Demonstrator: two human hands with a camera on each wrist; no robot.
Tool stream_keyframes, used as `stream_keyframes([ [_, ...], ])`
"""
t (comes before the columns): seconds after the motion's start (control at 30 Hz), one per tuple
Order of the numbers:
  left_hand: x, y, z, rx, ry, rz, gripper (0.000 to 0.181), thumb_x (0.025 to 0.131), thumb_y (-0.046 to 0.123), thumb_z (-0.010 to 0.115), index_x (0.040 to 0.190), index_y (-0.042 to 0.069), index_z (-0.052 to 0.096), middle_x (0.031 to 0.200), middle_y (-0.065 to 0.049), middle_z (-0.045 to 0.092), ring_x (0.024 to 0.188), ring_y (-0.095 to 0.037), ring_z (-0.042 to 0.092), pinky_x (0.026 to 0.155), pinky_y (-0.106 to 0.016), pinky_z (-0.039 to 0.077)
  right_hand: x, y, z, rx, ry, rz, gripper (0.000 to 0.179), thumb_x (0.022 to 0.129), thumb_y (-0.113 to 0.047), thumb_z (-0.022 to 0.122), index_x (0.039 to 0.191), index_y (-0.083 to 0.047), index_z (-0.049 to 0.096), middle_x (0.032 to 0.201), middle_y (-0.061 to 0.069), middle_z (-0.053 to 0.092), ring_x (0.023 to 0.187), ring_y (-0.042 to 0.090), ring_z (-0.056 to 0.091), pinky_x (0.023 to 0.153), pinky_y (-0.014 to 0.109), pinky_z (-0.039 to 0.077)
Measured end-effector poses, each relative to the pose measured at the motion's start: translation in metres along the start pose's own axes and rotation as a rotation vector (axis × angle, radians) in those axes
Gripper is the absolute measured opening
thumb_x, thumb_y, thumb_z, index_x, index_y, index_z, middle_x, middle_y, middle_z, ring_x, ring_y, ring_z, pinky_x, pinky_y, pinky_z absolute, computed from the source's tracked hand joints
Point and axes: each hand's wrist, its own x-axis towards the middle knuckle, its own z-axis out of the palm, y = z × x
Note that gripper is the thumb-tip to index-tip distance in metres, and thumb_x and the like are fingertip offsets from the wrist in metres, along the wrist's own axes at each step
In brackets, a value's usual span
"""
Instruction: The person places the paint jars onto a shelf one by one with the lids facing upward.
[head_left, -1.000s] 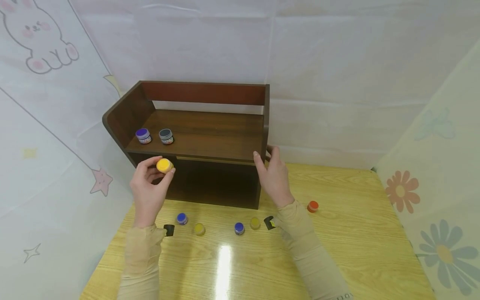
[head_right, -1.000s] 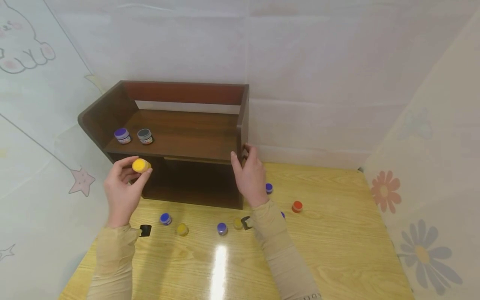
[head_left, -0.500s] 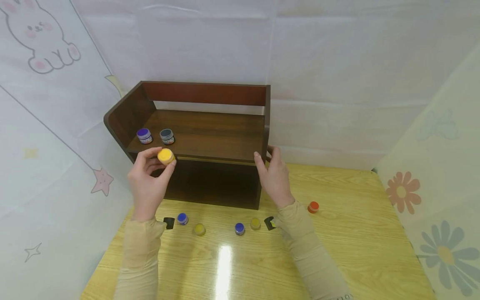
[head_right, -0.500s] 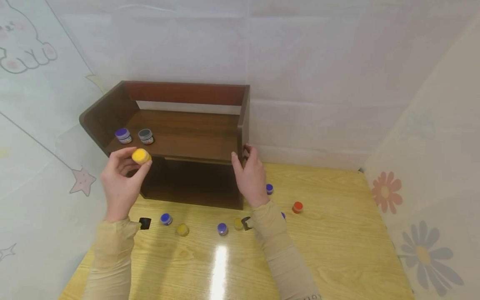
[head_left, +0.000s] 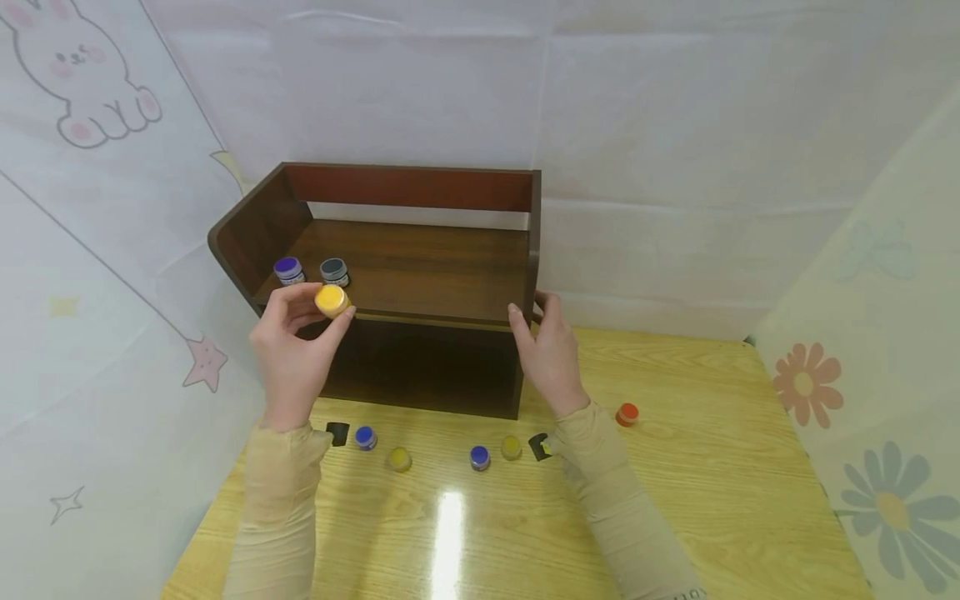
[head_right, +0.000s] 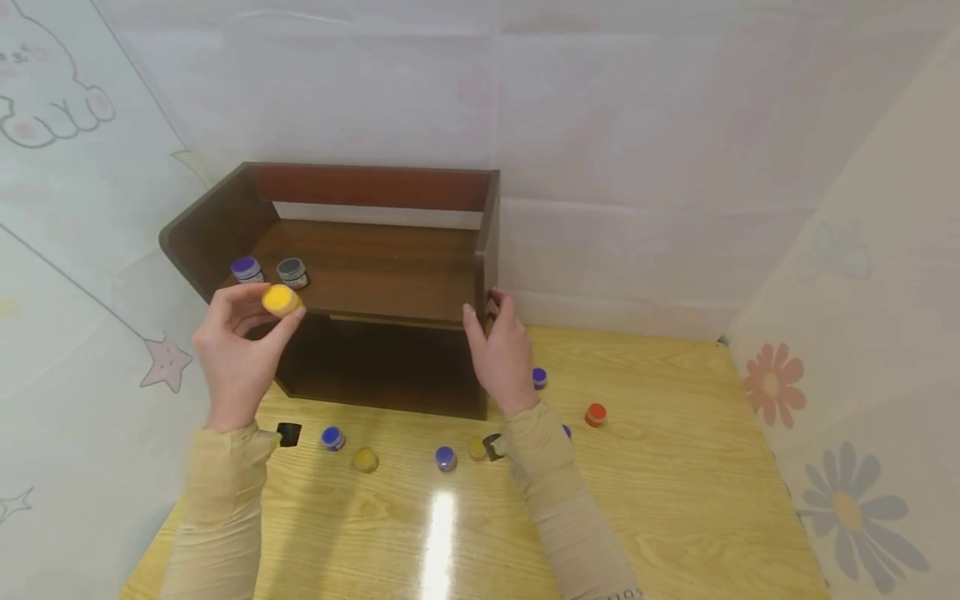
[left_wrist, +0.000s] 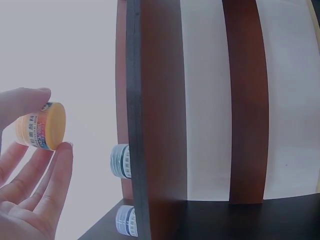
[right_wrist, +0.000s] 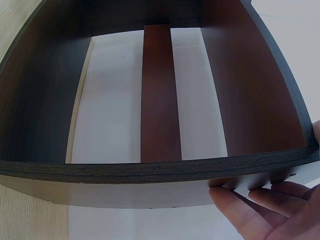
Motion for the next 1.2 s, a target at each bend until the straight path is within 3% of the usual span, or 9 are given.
stream_keyframes([
  [0.23, 0.005, 0.004, 0.005, 0.044, 0.006, 0.013, 0.043, 0.073, -0.008, 0.088, 0.109, -0.009, 0.066, 0.105, -0.015, 0.071, 0.086, -0.011, 0.068, 0.084, -0.023, 0.055, 0.000, 0.001, 0.000, 0.003, 0.003, -0.002, 0.059, 0.105, -0.048, 0.052, 0.142, -0.003, 0.044, 0.145, 0.020, 0.052, 0.123, 0.036, 0.060, 0.090, 0.051, 0.055],
  [0.4, 0.012, 0.004, 0.011, 0.042, 0.005, 0.045, 0.041, 0.072, -0.007, 0.089, 0.107, -0.009, 0.067, 0.103, -0.015, 0.072, 0.082, -0.023, 0.069, 0.082, -0.023, 0.055, 0.000, 0.001, 0.000, 0.005, 0.003, 0.002, 0.060, 0.104, -0.049, 0.051, 0.142, -0.003, 0.043, 0.145, 0.020, 0.053, 0.123, 0.036, 0.060, 0.090, 0.051, 0.055],
  [0.5, 0.016, -0.004, 0.015, 0.041, 0.001, 0.055, 0.041, 0.071, -0.005, 0.090, 0.106, -0.008, 0.068, 0.102, -0.013, 0.072, 0.080, -0.027, 0.069, 0.080, -0.025, 0.055, 0.000, 0.000, -0.001, 0.002, 0.001, 0.003, 0.061, 0.104, -0.050, 0.051, 0.142, -0.003, 0.043, 0.145, 0.020, 0.053, 0.122, 0.036, 0.060, 0.090, 0.051, 0.055],
  [0.73, 0.025, -0.028, 0.023, 0.045, -0.030, 0.055, 0.044, 0.071, 0.007, 0.094, 0.106, -0.001, 0.069, 0.102, -0.004, 0.072, 0.084, -0.020, 0.069, 0.081, -0.026, 0.055, -0.001, -0.001, -0.001, 0.002, 0.007, -0.004, 0.060, 0.104, -0.049, 0.051, 0.141, -0.003, 0.043, 0.144, 0.020, 0.053, 0.122, 0.036, 0.060, 0.091, 0.051, 0.054],
  [1.0, 0.031, -0.036, 0.034, 0.056, -0.060, 0.073, 0.045, 0.073, 0.016, 0.095, 0.104, 0.000, 0.067, 0.100, -0.001, 0.071, 0.083, -0.017, 0.068, 0.077, -0.047, 0.057, -0.001, -0.001, -0.001, 0.003, 0.004, -0.005, 0.058, 0.104, -0.047, 0.053, 0.140, -0.002, 0.044, 0.144, 0.021, 0.054, 0.121, 0.036, 0.061, 0.091, 0.051, 0.054],
  [1.2, 0.032, -0.045, 0.043, 0.059, -0.089, 0.058, 0.045, 0.073, 0.017, 0.095, 0.105, 0.001, 0.067, 0.100, -0.003, 0.071, 0.084, -0.019, 0.070, 0.077, -0.041, 0.058, -0.001, -0.001, -0.001, 0.003, 0.001, -0.008, 0.060, 0.105, -0.048, 0.052, 0.142, -0.002, 0.044, 0.142, 0.021, 0.054, 0.121, 0.036, 0.061, 0.090, 0.051, 0.055],
])
